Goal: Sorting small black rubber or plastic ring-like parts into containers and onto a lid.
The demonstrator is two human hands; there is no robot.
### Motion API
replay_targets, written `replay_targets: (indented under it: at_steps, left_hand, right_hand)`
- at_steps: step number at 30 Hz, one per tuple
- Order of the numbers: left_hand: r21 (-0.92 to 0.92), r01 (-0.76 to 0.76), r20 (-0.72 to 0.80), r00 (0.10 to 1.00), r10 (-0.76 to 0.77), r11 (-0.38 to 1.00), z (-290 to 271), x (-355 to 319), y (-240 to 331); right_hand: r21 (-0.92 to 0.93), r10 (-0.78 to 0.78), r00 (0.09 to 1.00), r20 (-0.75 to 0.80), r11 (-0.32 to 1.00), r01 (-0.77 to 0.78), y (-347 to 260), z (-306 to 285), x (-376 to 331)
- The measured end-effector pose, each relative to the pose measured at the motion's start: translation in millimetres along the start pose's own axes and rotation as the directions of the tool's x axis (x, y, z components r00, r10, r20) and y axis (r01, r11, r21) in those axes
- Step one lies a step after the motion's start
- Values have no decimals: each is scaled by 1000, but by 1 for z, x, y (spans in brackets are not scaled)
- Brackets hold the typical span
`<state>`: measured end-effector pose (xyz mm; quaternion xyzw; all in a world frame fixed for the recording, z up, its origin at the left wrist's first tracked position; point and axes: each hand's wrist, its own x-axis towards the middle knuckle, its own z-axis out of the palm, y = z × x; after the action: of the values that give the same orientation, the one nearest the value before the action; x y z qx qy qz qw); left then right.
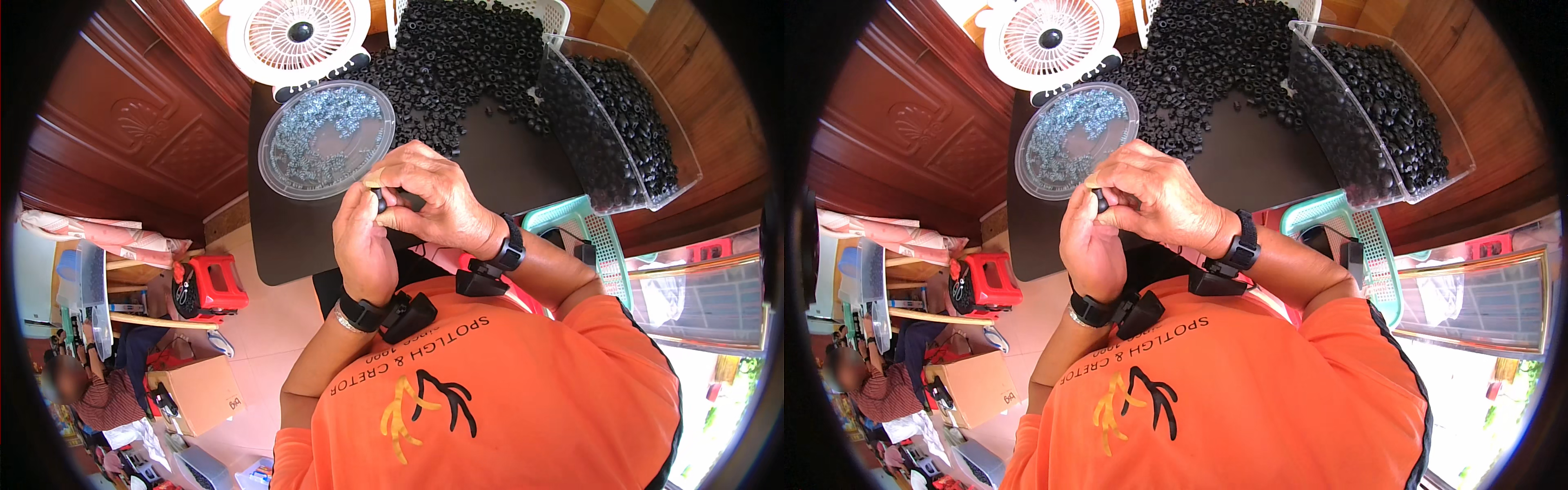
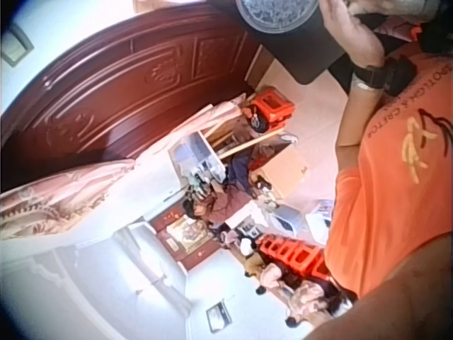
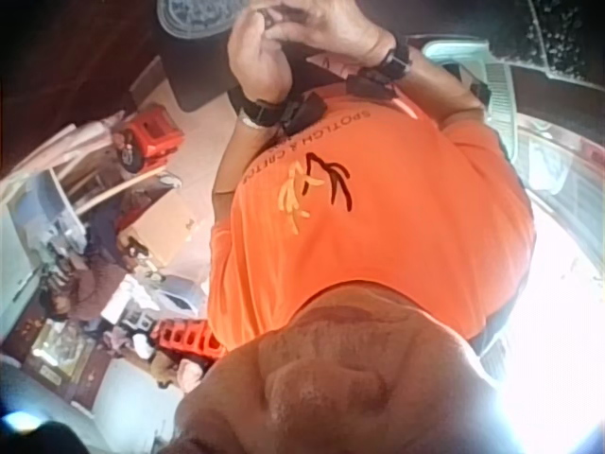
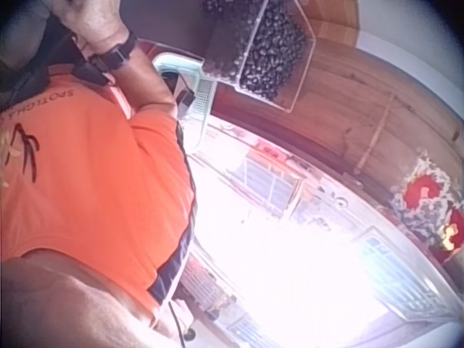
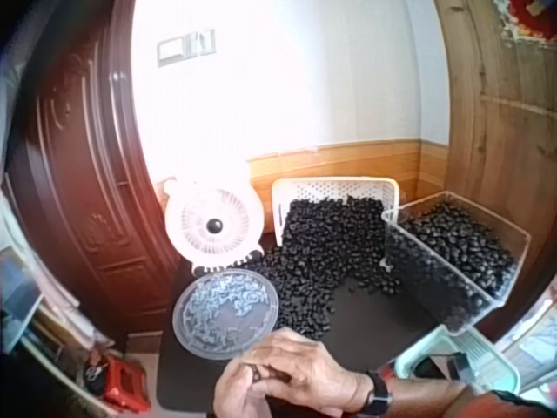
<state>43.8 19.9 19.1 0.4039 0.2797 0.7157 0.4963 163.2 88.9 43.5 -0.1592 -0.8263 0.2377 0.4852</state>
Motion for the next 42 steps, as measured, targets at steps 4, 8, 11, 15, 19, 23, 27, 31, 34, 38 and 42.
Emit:
replay_targets:
  at_steps: [4,8,11,15,19,23,27,31,34,38,42]
  left_hand:
    - [66,59,-63,997,-55,996,8,0,7]
    - [152,27,-42,999,-21,988,5,0,6]
    - [219,90,-21,996,-88,971,-3,-2,5]
    - [247,39,-16,999,-36,968,0,-4,7]
    - [192,33,-67,998,-20,981,2,-8,5]
    - [181,33,-154,988,-4,983,10,-7,7]
    - [154,77,-42,997,-71,985,0,-9,4]
    - [95,74,-1,997,-74,993,-7,-7,-1]
    - [-2,91,-60,994,-91,996,5,-8,4]
    - [51,101,-67,993,-97,994,-6,-8,-1]
    - [207,95,-97,992,-76,974,-11,-5,-3]
  right_hand:
    - [-97,-60,998,7,993,60,0,-3,-2]
    - [-191,-172,984,-46,968,160,3,-6,0]
    - [-215,-207,978,-26,957,197,4,-9,-1]
    - [-243,-249,969,-8,940,240,1,-9,-1]
    - [-233,-258,966,-20,941,247,-2,-4,-2]
    - [-222,-266,964,-21,941,255,-1,-2,-5]
    - [-228,-277,961,-21,937,265,4,0,-8]
    - [-241,-241,970,-26,943,228,3,2,-11]
    - [-282,-248,967,-62,934,221,2,5,-11]
    - [-337,-230,973,-15,917,212,0,5,-11]
    - [-409,-170,982,84,893,189,-2,2,-9]
